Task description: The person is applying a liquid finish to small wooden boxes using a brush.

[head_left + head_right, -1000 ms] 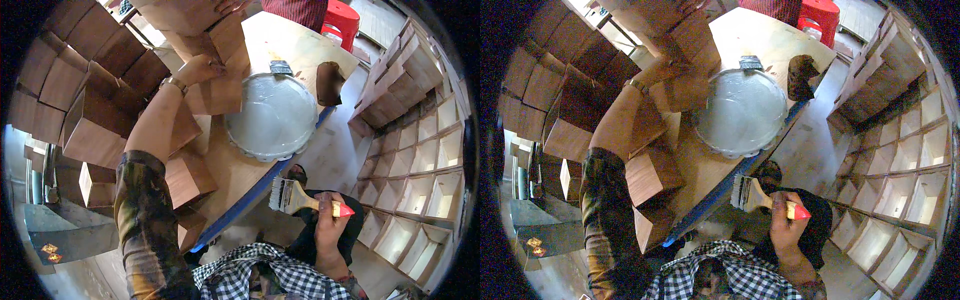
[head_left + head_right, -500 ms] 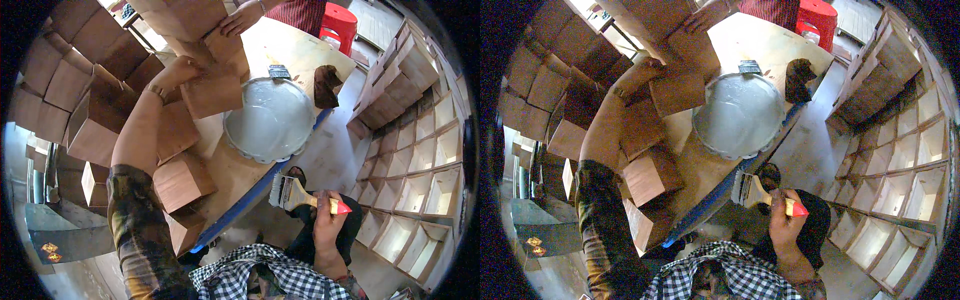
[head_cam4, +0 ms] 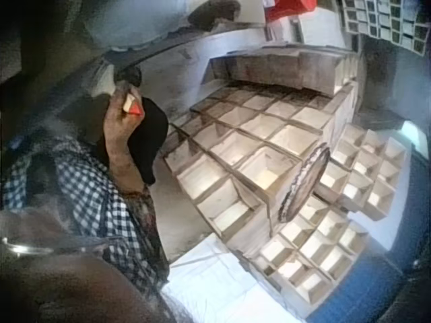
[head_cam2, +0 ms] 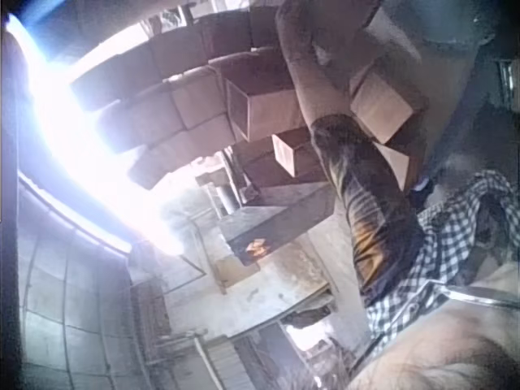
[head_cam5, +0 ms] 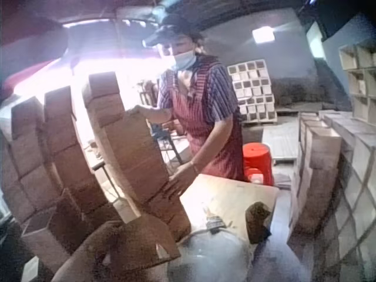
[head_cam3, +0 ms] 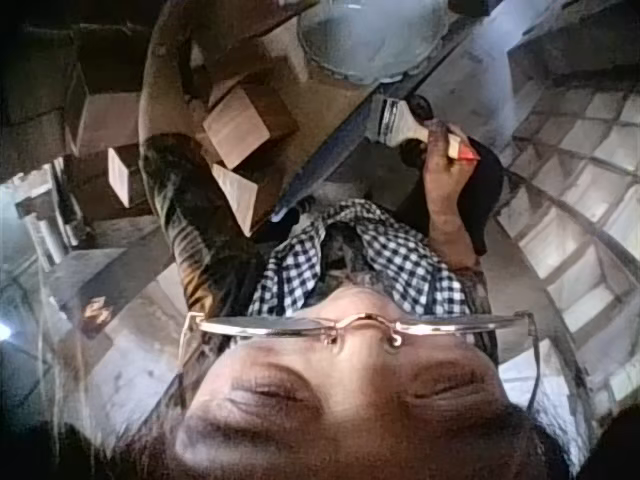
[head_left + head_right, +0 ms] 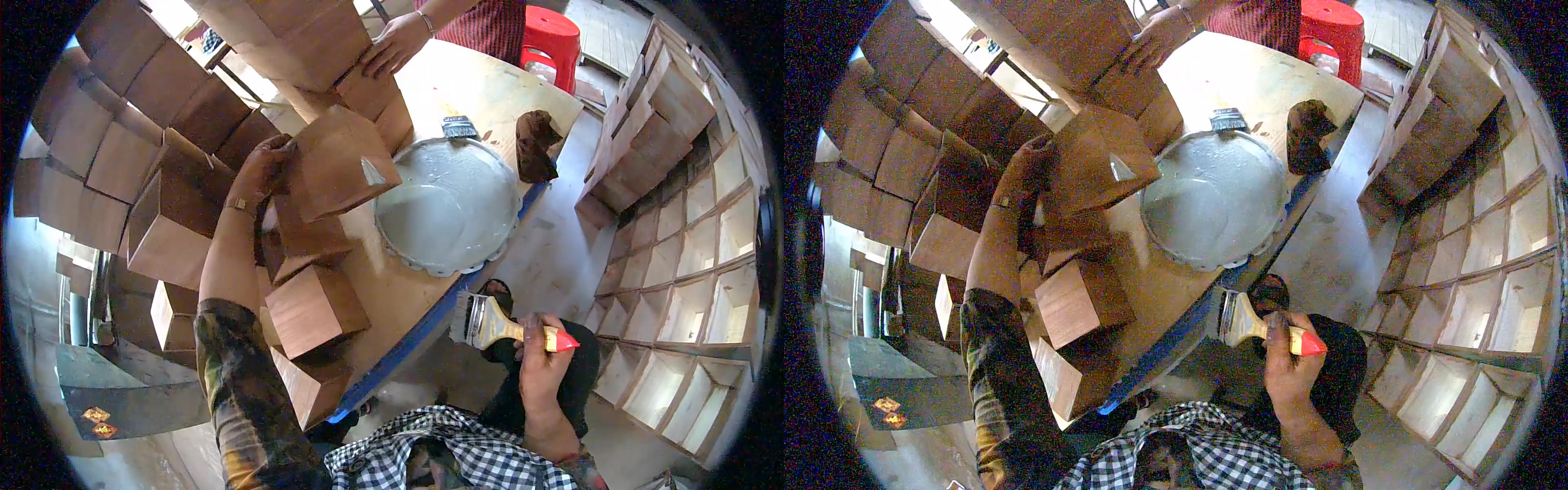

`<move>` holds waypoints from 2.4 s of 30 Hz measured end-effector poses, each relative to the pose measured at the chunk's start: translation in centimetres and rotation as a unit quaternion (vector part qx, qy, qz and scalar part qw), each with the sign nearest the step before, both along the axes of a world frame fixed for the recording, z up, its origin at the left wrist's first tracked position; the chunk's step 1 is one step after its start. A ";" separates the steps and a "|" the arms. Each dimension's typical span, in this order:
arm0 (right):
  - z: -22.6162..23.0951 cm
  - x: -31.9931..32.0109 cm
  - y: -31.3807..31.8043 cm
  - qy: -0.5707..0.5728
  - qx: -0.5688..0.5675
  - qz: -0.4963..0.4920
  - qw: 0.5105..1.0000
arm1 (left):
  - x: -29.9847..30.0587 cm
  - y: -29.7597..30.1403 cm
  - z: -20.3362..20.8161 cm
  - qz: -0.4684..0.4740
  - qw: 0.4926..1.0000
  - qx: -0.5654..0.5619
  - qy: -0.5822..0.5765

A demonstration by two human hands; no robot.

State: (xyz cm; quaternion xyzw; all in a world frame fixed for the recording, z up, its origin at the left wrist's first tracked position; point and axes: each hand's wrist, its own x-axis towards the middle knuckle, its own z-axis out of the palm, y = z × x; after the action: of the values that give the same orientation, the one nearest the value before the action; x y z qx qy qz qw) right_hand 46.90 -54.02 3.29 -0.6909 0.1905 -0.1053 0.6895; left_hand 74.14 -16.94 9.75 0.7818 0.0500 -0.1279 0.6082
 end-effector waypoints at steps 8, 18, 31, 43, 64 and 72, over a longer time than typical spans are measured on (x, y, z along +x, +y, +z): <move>-1.0 -0.2 -0.1 -0.008 -0.003 -0.016 1.000 | -1.5 -0.6 1.6 -0.065 0.973 -0.213 -0.053; 0.4 0.7 0.4 -0.057 0.025 -0.050 0.997 | -5.1 -3.0 3.0 -0.076 0.980 -0.173 -0.070; 9.2 6.9 -0.7 -0.240 -0.153 -0.038 0.958 | -4.6 -4.9 1.9 -0.085 0.974 -0.198 -0.076; 6.7 9.0 -1.8 -0.249 -0.140 -0.023 0.958 | -3.2 -7.9 1.2 -0.055 0.981 -0.162 -0.088; 5.4 9.5 -1.3 -0.334 -0.159 0.046 0.928 | -1.9 -11.1 0.6 -0.070 0.981 -0.082 -0.160; 4.8 9.1 -1.9 -0.398 -0.121 0.049 0.908 | -1.1 -11.2 0.0 -0.061 0.976 0.017 -0.207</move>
State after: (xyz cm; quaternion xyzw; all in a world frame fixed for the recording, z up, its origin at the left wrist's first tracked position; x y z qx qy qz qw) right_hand 56.02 -55.97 8.13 -0.6781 -0.1473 -0.3597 0.6238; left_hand 73.03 -28.13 9.74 0.8032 -0.1227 0.0007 0.5829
